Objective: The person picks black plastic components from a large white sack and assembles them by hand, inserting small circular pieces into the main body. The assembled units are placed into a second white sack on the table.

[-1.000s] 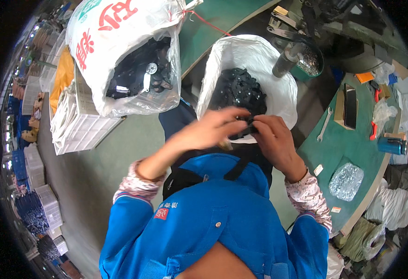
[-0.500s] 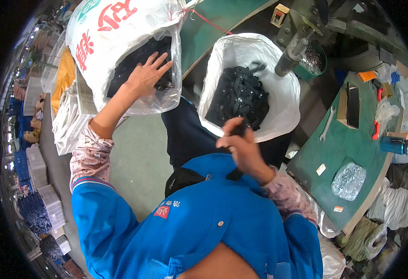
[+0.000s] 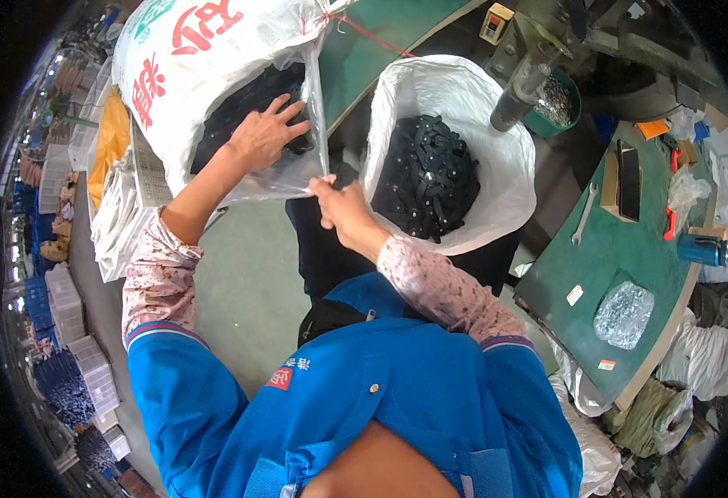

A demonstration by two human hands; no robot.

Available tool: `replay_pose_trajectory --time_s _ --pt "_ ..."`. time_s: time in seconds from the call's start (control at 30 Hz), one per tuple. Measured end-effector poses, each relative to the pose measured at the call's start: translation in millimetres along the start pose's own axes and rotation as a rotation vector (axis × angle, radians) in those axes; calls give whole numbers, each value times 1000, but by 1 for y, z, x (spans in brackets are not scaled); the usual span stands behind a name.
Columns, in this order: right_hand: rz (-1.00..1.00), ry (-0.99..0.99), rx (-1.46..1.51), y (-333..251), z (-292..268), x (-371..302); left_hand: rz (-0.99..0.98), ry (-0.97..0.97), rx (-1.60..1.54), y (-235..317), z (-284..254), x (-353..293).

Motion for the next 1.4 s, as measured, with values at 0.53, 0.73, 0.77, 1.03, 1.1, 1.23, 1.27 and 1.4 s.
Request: replay_pose_trajectory --time_s 0.53,0.73,0.77,1.03,1.1,1.23,1.27,1.4 --pt "-35 -124 0 -5 13 -22 15 96 140 5 5 -17" --pt "-16 -115 -18 -5 14 -24 -43 231 -83 -12 -3 -24" --pt "-18 -123 -19 -6 13 -24 -42 276 -160 -15 -10 -28" --pt "8 -103 -28 -2 11 -25 -208 620 -898 -28 -35 -50" --pt "15 -115 -14 -3 10 -25 -185 664 -893 -23 -24 -43" --pt "29 -112 -17 -1 10 -25 -208 688 -917 -18 -17 -40" --pt "26 -117 -16 -1 8 -25 -261 735 -976 -25 -20 -45" --pt "14 -122 -27 -2 9 -26 -394 895 -1128 -43 -29 -60"
Point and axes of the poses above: each hand's wrist, its own x-axis towards the middle knuckle, its own z-axis out of the palm, y = z × x, the point moved 7 cm from there along x, towards the middle knuckle, and after that the axes turned 1 degree about -x, right-handed, at the moved point
